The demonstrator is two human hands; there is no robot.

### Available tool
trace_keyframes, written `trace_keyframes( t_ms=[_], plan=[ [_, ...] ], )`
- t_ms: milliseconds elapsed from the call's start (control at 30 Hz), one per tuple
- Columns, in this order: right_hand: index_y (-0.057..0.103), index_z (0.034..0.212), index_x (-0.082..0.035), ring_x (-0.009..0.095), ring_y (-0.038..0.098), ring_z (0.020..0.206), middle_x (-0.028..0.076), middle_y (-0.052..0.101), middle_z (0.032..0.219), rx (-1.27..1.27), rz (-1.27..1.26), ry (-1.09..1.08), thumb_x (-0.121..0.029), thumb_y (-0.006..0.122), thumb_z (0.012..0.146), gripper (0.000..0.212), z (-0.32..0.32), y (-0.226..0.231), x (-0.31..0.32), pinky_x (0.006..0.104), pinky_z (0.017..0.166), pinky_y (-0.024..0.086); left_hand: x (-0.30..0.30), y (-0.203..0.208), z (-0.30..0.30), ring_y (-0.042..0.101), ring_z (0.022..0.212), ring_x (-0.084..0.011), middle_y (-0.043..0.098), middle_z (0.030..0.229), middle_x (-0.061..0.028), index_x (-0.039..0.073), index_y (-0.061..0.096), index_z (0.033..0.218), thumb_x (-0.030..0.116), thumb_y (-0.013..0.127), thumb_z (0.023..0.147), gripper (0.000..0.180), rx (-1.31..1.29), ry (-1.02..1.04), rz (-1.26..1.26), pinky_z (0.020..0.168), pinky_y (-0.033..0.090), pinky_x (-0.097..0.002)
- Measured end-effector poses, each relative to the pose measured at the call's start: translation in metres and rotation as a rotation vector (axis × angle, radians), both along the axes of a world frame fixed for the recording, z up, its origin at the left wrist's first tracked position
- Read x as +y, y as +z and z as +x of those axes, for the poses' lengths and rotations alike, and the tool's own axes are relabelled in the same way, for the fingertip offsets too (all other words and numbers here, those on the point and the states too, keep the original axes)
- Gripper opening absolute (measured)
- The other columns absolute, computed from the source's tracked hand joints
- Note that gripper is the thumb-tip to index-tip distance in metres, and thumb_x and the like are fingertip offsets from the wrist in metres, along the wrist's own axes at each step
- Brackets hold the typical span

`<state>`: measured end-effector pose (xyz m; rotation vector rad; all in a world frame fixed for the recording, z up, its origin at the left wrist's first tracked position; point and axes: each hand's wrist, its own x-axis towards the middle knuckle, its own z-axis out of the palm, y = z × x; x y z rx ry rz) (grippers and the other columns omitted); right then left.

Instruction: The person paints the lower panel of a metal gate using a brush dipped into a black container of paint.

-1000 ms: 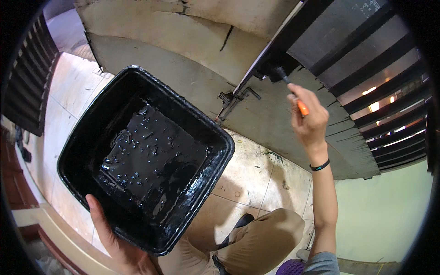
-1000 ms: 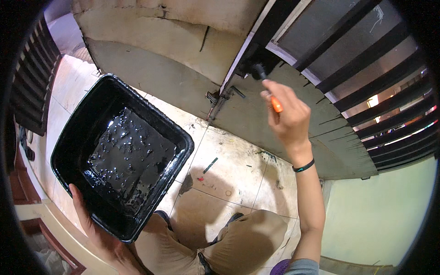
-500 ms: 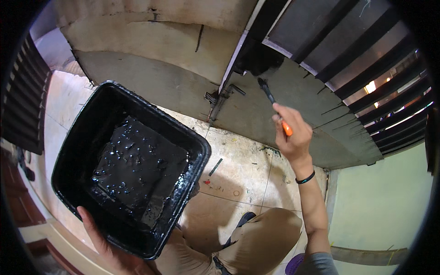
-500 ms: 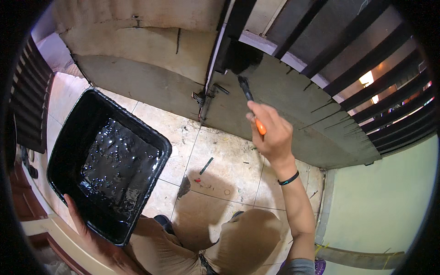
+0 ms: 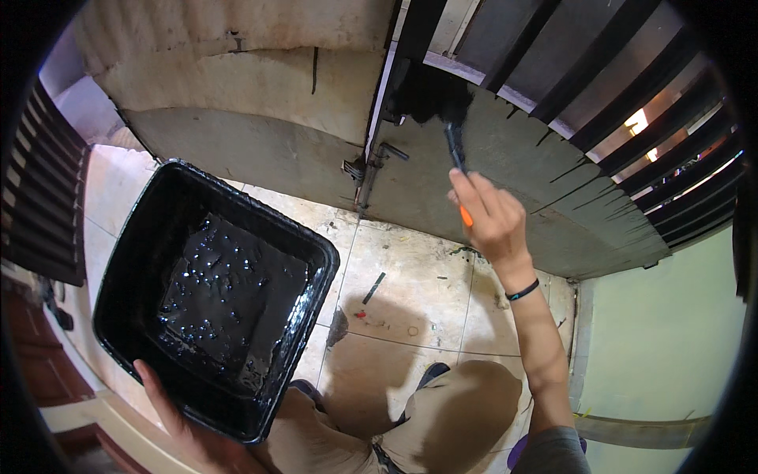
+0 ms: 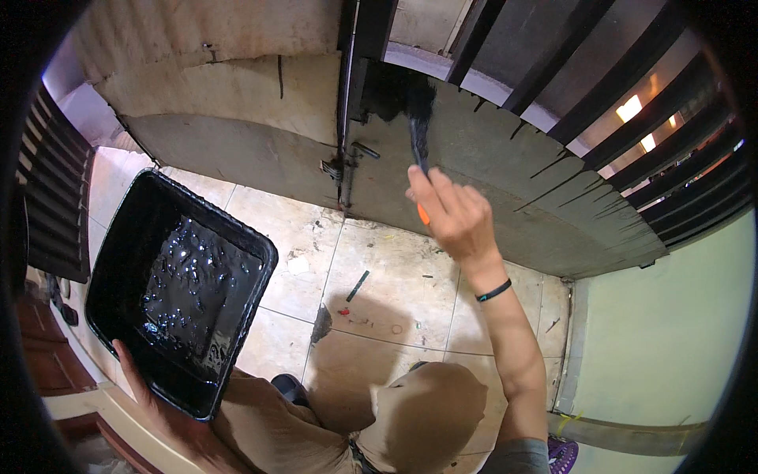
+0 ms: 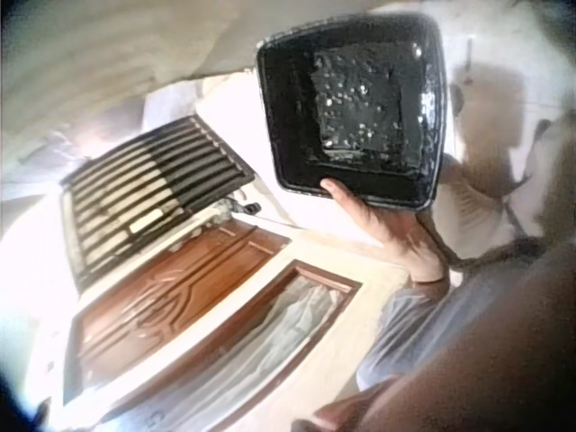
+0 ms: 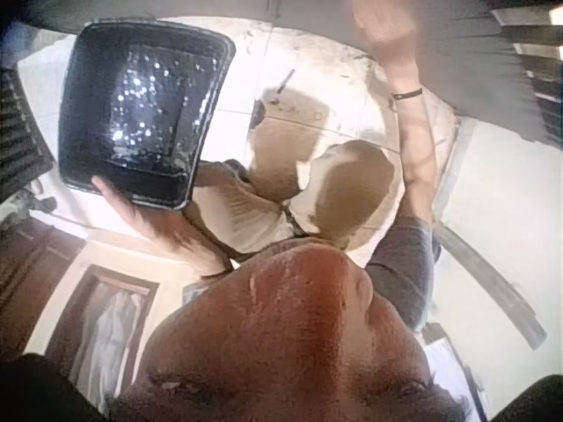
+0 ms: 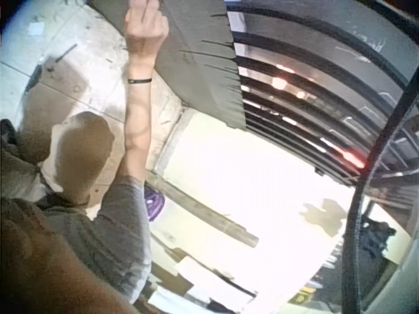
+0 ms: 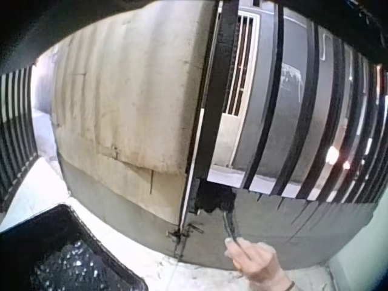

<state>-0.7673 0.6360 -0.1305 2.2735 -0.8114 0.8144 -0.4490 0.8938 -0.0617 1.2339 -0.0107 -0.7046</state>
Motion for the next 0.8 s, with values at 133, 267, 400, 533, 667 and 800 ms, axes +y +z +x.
trace_keyframes(
  t_ms=[133, 267, 400, 533, 667, 800],
  plan=[
    [0.074, 0.119, -0.009, 0.022, 0.07, 0.07, 0.01, 0.074, 0.103, -0.28, 0.273, 0.153, -0.011, 0.08, 0.089, 0.03, 0.007, -0.007, 0.006, 0.0317, 0.061, 0.055, 0.004, 0.004, 0.001, 0.047, 0.141, -0.0306, 0.048, 0.159, -0.0115, 0.011, 0.043, 0.159, 0.053, 0.061, 0.103, 0.072, -0.026, -0.067, 0.0, 0.121, 0.037, -0.0538],
    [0.074, 0.117, -0.009, 0.025, 0.071, 0.072, 0.011, 0.075, 0.105, -0.384, 0.163, 0.112, -0.01, 0.081, 0.089, 0.03, -0.003, 0.035, -0.017, 0.0316, 0.061, 0.056, 0.001, 0.003, 0.003, 0.048, 0.141, -0.0305, 0.048, 0.159, -0.0118, 0.011, 0.043, 0.159, 0.052, 0.061, 0.104, 0.071, -0.058, -0.044, -0.016, 0.12, 0.038, -0.0531],
    [0.074, 0.119, -0.007, 0.024, 0.071, 0.071, 0.011, 0.075, 0.105, -0.323, -0.097, 0.186, -0.01, 0.084, 0.085, 0.036, 0.0, 0.056, -0.02, 0.0314, 0.061, 0.056, -0.002, 0.003, 0.003, 0.048, 0.141, -0.0305, 0.047, 0.159, -0.0122, 0.01, 0.043, 0.159, 0.051, 0.061, 0.104, 0.071, -0.07, -0.034, -0.025, 0.119, 0.04, -0.0525],
    [0.074, 0.125, -0.008, 0.021, 0.067, 0.066, 0.01, 0.074, 0.105, -0.245, -0.148, 0.118, -0.009, 0.085, 0.081, 0.045, -0.003, 0.023, -0.024, 0.0307, 0.059, 0.054, -0.006, 0.003, 0.004, 0.048, 0.141, -0.0305, 0.047, 0.159, -0.0125, 0.01, 0.043, 0.159, 0.049, 0.06, 0.104, 0.07, -0.08, -0.025, -0.033, 0.119, 0.041, -0.0519],
    [0.073, 0.126, -0.006, 0.02, 0.064, 0.063, 0.011, 0.074, 0.105, -0.24, -0.092, 0.038, -0.008, 0.083, 0.083, 0.044, -0.008, -0.013, -0.017, 0.0306, 0.057, 0.052, -0.005, 0.002, 0.008, 0.049, 0.141, -0.0304, 0.047, 0.159, -0.0129, 0.009, 0.042, 0.159, 0.048, 0.06, 0.105, 0.069, -0.084, -0.032, -0.039, 0.118, 0.042, -0.0512],
    [0.073, 0.123, -0.006, 0.022, 0.068, 0.069, 0.011, 0.075, 0.105, -0.424, 0.002, 0.092, -0.009, 0.08, 0.091, 0.033, 0.0, -0.018, -0.008, 0.0304, 0.061, 0.055, -0.001, -0.001, 0.013, 0.049, 0.141, -0.0304, 0.047, 0.159, -0.0132, 0.009, 0.042, 0.16, 0.047, 0.06, 0.105, 0.069, -0.116, -0.015, -0.032, 0.117, 0.043, -0.0506]
  ],
)
